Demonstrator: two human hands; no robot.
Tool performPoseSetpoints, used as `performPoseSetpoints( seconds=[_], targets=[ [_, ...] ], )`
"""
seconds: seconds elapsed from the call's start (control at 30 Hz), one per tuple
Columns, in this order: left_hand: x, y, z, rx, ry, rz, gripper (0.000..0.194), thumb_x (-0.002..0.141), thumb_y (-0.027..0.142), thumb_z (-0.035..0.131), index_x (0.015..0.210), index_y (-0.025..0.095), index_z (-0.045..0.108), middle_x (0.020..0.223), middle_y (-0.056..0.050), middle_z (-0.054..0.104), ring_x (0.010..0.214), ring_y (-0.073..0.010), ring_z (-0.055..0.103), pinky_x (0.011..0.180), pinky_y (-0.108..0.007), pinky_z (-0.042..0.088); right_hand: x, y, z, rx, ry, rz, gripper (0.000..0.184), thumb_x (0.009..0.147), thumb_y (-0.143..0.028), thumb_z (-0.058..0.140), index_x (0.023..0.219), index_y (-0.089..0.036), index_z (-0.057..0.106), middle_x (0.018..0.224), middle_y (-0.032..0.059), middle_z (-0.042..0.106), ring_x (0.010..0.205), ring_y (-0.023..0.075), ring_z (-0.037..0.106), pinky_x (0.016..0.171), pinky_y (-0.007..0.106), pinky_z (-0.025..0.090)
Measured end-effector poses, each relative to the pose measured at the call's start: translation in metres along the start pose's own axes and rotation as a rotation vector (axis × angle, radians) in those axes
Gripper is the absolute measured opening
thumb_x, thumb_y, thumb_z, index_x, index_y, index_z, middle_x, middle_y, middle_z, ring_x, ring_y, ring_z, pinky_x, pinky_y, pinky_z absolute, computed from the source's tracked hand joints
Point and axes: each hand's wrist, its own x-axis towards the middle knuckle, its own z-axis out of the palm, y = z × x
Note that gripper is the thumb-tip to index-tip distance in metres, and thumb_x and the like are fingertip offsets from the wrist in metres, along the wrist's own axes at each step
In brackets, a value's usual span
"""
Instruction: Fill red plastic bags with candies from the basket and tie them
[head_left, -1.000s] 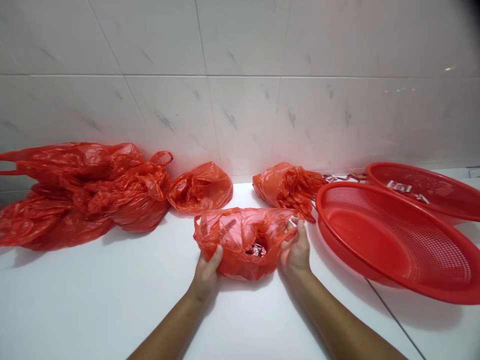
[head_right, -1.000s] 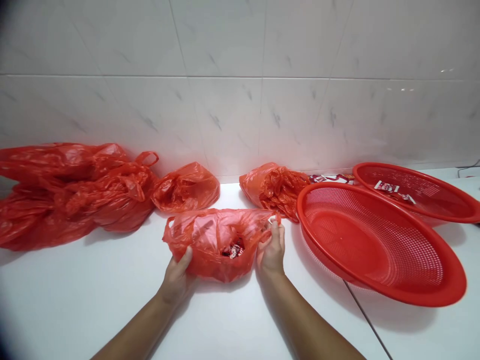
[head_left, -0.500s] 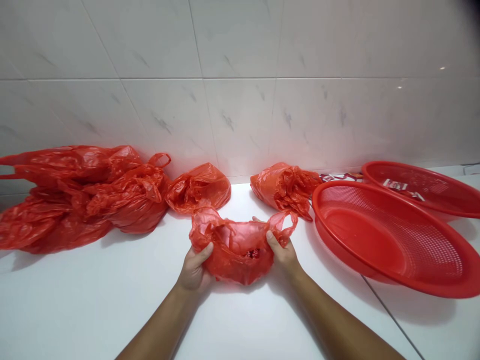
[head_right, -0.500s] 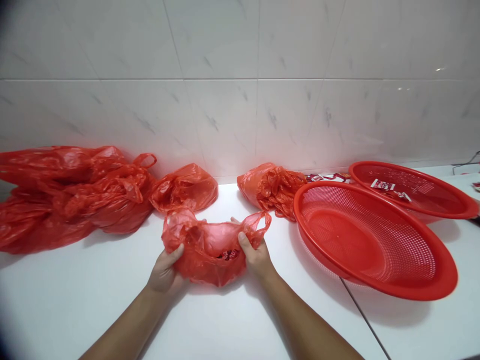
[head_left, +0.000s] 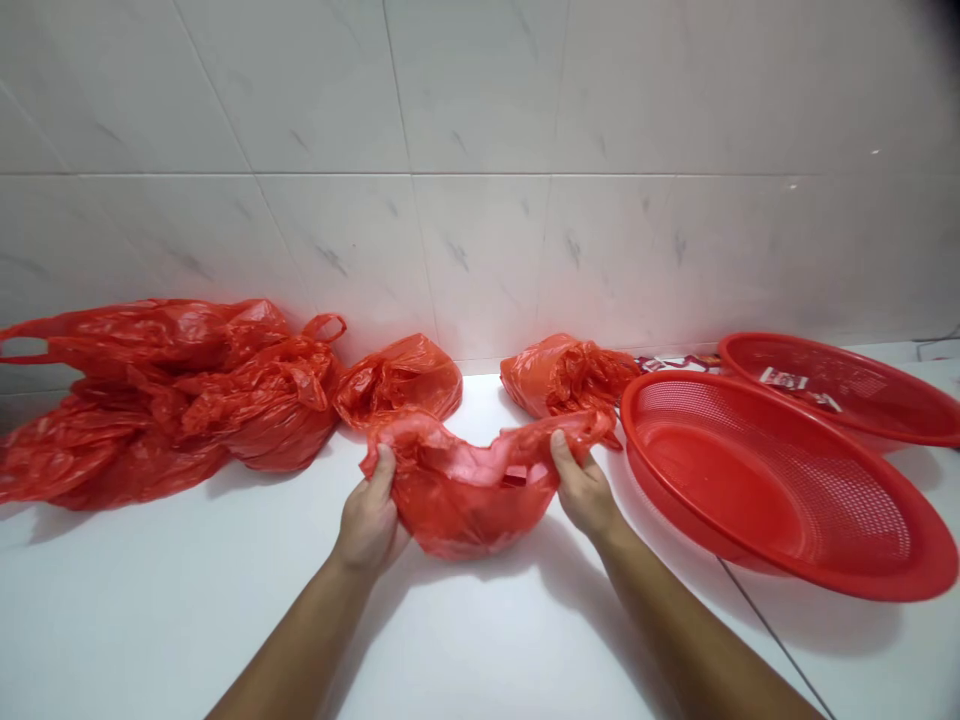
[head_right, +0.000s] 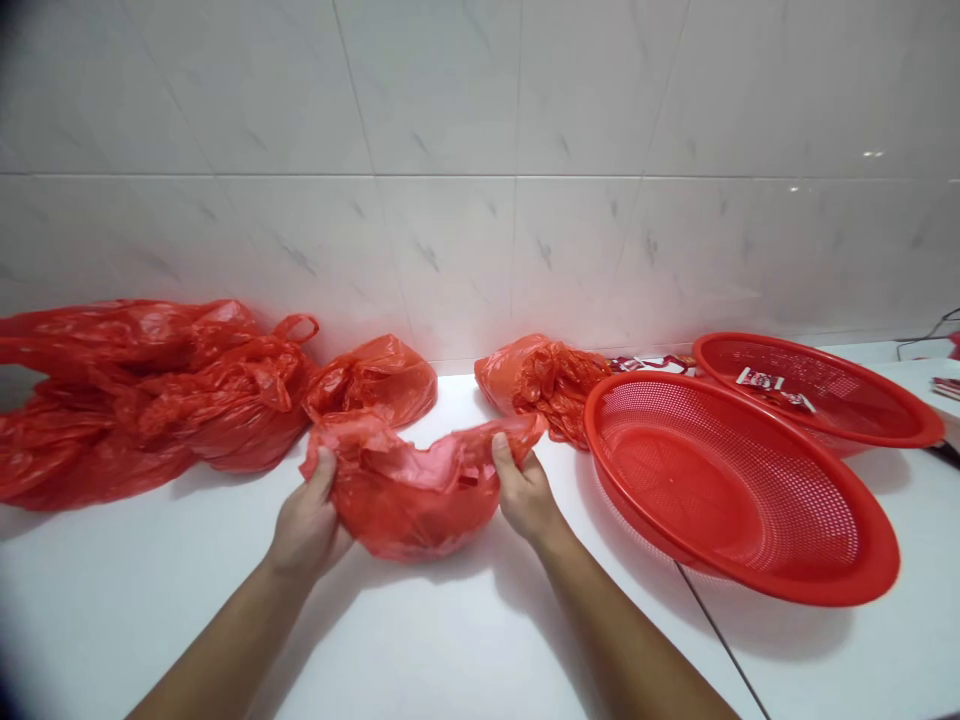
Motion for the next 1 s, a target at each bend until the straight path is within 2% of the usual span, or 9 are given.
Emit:
performPoseSetpoints(
  seconds=[0.13,0.23,0.37,0.47,0.53,0.6,0.7,0.87,1.0],
  targets=[
    [-0.015,0.042,0.027,-0.017,0.077,0.297,0.039,0.097,0.043,0.077,0.127,0.018,0.075,0.129,-0.010,0.080,0.141,-0.0298,0.063,0.122,-0.042,0.052,0.000,-0.052,-0.002,-0.038,0.147,-0.192,0.051,0.096,-0.065,0.069,0.123,-0.023,0.078,0.129,0.0100,0.075,0.139,0.0334,0.061,0.117,0.052,0.053],
    [-0.026,0.054,0.039,-0.014,0.101,0.419,0.035,0.101,0.039,0.072,0.129,0.019,0.073,0.132,-0.007,0.078,0.145,-0.0274,0.060,0.123,-0.039,0.050,-0.002,-0.074,-0.003,0.014,0.067,-0.209,0.057,0.101,-0.069,0.058,0.131,-0.025,0.076,0.137,0.0094,0.072,0.143,0.0338,0.058,0.117,0.056,0.052],
    [-0.028,0.054,0.044,-0.014,0.067,0.342,0.036,0.102,0.042,0.070,0.126,0.016,0.074,0.129,-0.010,0.079,0.142,-0.0304,0.062,0.121,-0.042,0.052,-0.003,-0.091,0.002,0.134,-0.164,-0.137,0.066,0.103,-0.075,0.044,0.140,-0.028,0.071,0.122,0.0106,0.078,0.133,0.0350,0.067,0.106,0.060,0.055],
    [-0.024,0.049,0.042,-0.052,-0.008,0.299,0.037,0.102,0.049,0.067,0.126,0.021,0.075,0.129,-0.008,0.079,0.139,-0.0305,0.064,0.118,-0.043,0.055,-0.002,-0.095,0.008,0.166,-0.172,-0.136,0.070,0.101,-0.081,0.039,0.134,-0.028,0.071,0.085,0.0068,0.076,0.104,0.0317,0.078,0.093,0.055,0.059],
    [-0.021,0.042,0.037,-0.075,-0.083,0.209,0.042,0.102,0.056,0.063,0.122,0.021,0.076,0.123,-0.010,0.080,0.133,-0.0319,0.068,0.114,-0.046,0.057,0.000,-0.087,0.013,0.205,-0.170,-0.080,0.071,0.098,-0.085,0.040,0.117,-0.025,0.072,0.057,-0.0022,0.056,0.067,0.0240,0.073,0.077,0.046,0.061],
    [-0.019,0.028,0.030,-0.079,-0.181,0.048,0.051,0.100,0.066,0.060,0.114,0.019,0.076,0.104,-0.011,0.081,0.120,-0.0338,0.074,0.110,-0.051,0.058,0.003,-0.068,0.016,0.298,-0.174,0.036,0.066,0.095,-0.087,0.046,0.098,-0.025,0.067,0.048,-0.0106,0.032,0.039,0.0130,0.045,0.057,0.034,0.055],
    [-0.018,-0.003,0.017,-0.072,-0.261,-0.088,0.050,0.096,0.071,0.064,0.099,0.021,0.070,0.067,0.000,0.067,0.083,-0.0261,0.078,0.101,-0.051,0.061,0.005,-0.028,0.018,0.430,-0.152,0.218,0.052,0.090,-0.077,0.064,0.092,-0.025,0.057,0.053,-0.0140,0.023,0.040,0.0062,0.014,0.040,0.020,0.027],
    [-0.021,-0.045,0.000,0.173,-0.293,-0.096,0.050,0.086,0.066,0.081,0.079,0.021,0.060,0.062,0.005,0.056,0.055,-0.0119,0.055,0.064,-0.028,0.052,-0.004,0.027,0.022,0.398,-0.147,0.362,0.040,0.071,-0.036,0.074,0.106,-0.023,0.059,0.062,-0.0120,0.037,0.049,0.0068,0.024,0.046,0.018,0.023],
    [-0.031,-0.055,-0.003,0.394,-0.235,0.026,0.034,0.081,0.039,0.092,0.085,0.019,0.065,0.070,0.002,0.065,0.063,-0.0142,0.058,0.064,-0.027,0.047,-0.017,0.043,0.029,0.186,-0.253,0.408,0.029,0.080,-0.040,0.068,0.101,-0.022,0.061,0.066,-0.0093,0.042,0.051,0.0088,0.032,0.046,0.021,0.028]
  ],
)
